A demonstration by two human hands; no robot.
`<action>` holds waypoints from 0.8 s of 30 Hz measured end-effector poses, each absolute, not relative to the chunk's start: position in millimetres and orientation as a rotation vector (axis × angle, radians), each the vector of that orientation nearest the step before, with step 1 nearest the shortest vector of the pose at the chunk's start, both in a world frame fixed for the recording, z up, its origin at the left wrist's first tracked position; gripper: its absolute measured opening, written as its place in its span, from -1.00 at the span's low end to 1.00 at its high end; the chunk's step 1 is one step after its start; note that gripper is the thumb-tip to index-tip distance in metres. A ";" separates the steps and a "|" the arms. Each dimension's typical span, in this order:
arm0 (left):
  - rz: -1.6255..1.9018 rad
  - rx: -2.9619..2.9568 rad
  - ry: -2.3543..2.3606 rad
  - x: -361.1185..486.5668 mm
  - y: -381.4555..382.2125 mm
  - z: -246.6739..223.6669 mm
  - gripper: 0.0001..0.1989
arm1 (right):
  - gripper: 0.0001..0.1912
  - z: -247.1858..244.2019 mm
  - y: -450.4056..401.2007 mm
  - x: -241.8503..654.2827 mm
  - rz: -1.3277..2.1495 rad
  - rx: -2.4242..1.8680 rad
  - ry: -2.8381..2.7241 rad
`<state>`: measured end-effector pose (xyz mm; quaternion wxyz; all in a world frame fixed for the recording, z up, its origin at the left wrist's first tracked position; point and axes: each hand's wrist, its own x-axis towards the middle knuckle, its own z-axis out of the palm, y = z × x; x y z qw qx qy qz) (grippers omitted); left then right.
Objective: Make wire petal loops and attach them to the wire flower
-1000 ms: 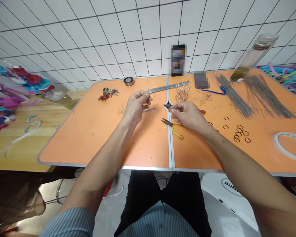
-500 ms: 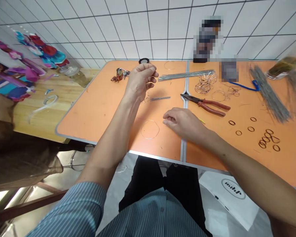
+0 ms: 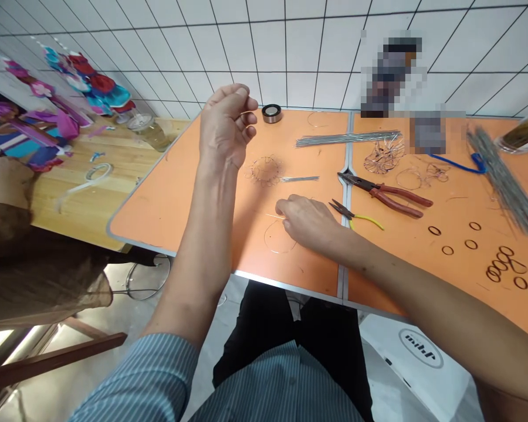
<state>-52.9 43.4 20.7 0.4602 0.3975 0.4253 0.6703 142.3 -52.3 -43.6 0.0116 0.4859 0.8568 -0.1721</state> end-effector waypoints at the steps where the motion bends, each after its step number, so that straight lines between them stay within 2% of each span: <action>1: 1.670 0.956 1.051 -56.3 45.3 20.8 -0.94 | -0.60 -43.7 -52.8 140.5 -0.494 1.503 2.651; 6: 1.671 0.894 1.091 -62.8 48.4 18.0 -0.94 | -0.52 -36.4 -57.1 124.2 -0.321 1.387 2.554; 11: 1.640 0.958 1.131 -76.2 21.5 10.4 -0.86 | -0.54 -37.0 -61.1 124.5 -0.386 1.421 2.539; 18: 1.558 0.805 1.146 -59.5 -41.0 -38.3 -0.81 | -0.60 -47.2 -55.5 163.9 -0.889 1.812 2.722; 24: 1.143 0.606 0.941 -11.4 -67.4 -58.1 -0.84 | -0.75 -53.1 -54.9 173.6 -1.577 1.965 2.814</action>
